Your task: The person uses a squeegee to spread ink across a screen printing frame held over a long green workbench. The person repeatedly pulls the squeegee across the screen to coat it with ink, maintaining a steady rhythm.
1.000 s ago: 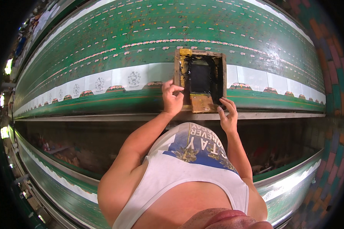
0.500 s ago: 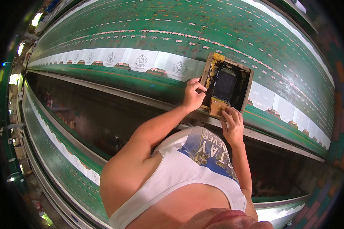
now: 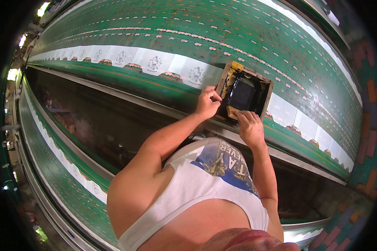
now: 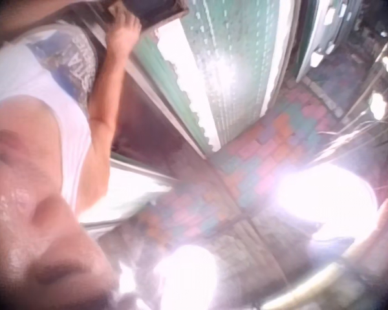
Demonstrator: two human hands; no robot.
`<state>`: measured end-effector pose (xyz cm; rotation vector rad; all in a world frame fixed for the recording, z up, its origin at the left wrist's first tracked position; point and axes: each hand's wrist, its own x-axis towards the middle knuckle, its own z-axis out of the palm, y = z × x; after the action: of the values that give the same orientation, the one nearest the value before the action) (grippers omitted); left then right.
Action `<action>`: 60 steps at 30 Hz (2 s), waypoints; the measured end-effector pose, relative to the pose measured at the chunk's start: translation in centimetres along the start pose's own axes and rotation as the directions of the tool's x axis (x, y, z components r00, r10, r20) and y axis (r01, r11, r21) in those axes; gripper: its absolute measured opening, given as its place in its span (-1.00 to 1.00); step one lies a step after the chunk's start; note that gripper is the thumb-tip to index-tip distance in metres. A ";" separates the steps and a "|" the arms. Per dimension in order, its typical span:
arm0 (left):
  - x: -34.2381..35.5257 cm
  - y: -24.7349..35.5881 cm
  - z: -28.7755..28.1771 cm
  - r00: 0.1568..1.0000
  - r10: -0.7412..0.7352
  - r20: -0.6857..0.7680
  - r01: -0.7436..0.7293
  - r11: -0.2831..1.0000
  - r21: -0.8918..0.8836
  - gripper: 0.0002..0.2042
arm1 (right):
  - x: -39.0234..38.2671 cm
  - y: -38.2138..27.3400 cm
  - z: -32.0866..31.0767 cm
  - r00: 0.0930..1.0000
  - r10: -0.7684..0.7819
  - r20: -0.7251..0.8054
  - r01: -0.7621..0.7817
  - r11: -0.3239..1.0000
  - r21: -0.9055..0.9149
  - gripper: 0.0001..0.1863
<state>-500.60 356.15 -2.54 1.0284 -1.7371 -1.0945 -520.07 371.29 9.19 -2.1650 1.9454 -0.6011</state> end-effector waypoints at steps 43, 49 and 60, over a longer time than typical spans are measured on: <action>-0.3 -1.9 0.3 0.996 0.058 0.069 -0.061 0.997 0.044 -0.89 | -0.2 -3.5 1.4 0.978 0.200 0.059 -0.197 0.979 -0.050 -0.44; -0.1 -1.3 0.2 0.996 0.062 0.068 -0.066 0.996 0.061 -0.87 | -2.9 -2.6 1.0 0.968 0.249 -0.016 -0.247 0.965 0.092 -0.50; -2.3 3.3 6.9 0.985 0.168 0.045 -0.168 0.986 -0.006 -0.82 | -13.1 5.5 0.1 0.652 0.717 -0.248 -0.464 0.636 0.616 -0.62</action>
<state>-506.90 361.00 -1.89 0.8441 -1.8224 -1.0189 -525.92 383.37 4.56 -0.9659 2.2217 -1.3983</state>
